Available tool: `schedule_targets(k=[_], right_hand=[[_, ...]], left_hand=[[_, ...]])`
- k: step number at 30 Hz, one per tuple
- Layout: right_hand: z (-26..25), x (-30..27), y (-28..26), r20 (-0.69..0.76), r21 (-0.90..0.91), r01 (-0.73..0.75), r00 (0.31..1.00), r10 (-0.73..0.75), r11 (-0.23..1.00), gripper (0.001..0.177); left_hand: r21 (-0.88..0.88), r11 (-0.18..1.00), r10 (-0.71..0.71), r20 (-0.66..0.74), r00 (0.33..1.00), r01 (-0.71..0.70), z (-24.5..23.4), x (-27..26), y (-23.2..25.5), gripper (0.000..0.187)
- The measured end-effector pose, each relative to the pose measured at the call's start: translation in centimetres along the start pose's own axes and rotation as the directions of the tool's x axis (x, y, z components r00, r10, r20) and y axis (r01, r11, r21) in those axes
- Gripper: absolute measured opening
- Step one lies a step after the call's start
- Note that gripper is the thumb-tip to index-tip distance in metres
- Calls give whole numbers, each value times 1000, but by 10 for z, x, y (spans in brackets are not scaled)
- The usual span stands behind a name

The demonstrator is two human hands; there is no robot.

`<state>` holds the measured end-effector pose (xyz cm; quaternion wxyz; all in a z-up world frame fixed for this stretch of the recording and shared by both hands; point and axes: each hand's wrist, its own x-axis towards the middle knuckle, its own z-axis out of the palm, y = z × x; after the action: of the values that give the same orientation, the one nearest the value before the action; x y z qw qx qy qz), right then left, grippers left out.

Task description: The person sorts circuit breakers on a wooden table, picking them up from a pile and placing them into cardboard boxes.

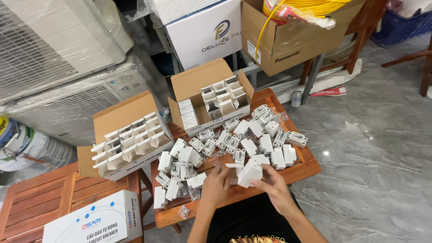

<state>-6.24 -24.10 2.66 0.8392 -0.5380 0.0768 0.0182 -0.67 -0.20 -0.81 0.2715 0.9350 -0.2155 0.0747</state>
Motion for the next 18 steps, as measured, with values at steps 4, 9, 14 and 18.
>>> schedule_targets(k=[4,9,14,18], right_hand=[[25,5,22,103,-8,-85,991,86,996,65],[37,7,34,164,-47,-125,978,131,991,57],[30,7,37,177,-137,-66,980,91,988,57],[26,10,31,201,-124,-16,979,41,992,55]], left_hand=[[-94,985,-141,54,988,146,29,-24,-5,40],[-229,932,-251,147,957,280,16,-26,16,50],[-249,933,-232,136,963,260,20,-29,12,48],[-189,960,-187,114,976,206,17,-27,8,44]])
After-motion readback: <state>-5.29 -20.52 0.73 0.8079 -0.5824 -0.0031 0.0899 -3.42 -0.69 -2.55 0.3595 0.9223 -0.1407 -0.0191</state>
